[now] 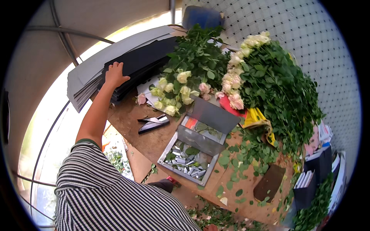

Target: The person arranges white roses and green foliage into a black and white paper cone. They fold the paper, place the flowers inside, and secure the cone with a stapler. The process is repeated to create multiple floral arrangements.

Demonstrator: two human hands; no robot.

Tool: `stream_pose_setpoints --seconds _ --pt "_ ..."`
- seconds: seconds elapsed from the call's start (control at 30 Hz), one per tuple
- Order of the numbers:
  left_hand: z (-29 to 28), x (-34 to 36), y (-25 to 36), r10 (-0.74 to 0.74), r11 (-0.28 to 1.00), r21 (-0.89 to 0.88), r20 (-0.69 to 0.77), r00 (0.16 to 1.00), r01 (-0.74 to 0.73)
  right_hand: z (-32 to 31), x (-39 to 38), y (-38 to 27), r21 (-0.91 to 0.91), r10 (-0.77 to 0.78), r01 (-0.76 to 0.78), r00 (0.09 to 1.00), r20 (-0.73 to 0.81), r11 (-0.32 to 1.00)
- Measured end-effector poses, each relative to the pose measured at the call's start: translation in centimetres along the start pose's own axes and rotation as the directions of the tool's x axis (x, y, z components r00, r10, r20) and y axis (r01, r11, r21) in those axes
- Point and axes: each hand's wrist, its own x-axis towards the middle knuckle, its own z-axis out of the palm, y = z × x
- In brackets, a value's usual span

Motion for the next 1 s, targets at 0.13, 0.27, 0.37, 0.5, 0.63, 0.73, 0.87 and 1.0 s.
stream_pose_setpoints --seconds 0.13,0.27,0.37,0.5,0.63,0.73,0.87,1.0 --pt "7.9 3.7 -7.6 -0.177 0.98 -0.036 0.28 0.943 0.195 -5.4 3.0 -4.3 -0.465 -0.263 0.236 0.965 0.007 0.853" --pt "8.1 4.1 -8.1 -0.069 0.99 -0.089 0.375 0.924 0.11 -10.5 4.7 -10.3 -0.293 -0.104 0.122 0.992 0.075 0.948" --pt "6.1 3.1 -7.4 0.037 0.997 -0.071 0.29 0.956 -0.017 -15.0 4.6 -13.9 -0.218 -0.119 0.155 0.978 0.17 0.964" --pt "6.2 4.1 -6.9 0.209 0.97 -0.142 0.072 0.975 -0.197 -24.2 -0.7 -19.6 -0.034 -0.105 0.126 0.924 0.368 0.991" --pt "1.3 8.6 -12.4 -0.028 0.944 -0.294 -0.52 0.854 -0.148 -32.6 -5.0 -30.4 0.344 -0.207 0.064 0.893 0.399 0.937" --pt "-9.1 11.0 -14.0 0.01 0.986 -0.094 -0.796 0.605 -0.139 -37.3 -3.2 -33.5 0.631 -0.442 0.264 0.886 0.14 0.73" --pt "-23.6 3.2 -4.9 0.52 0.851 0.426 -0.771 0.368 -0.308 -41.0 0.9 -43.4 0.656 -0.699 0.648 0.67 -0.249 0.387" --pt "-25.4 -8.4 18.3 0.736 0.492 0.317 -0.649 0.193 -0.811 -43.6 3.5 -52.5 0.393 -0.721 0.904 0.385 -0.576 0.169"
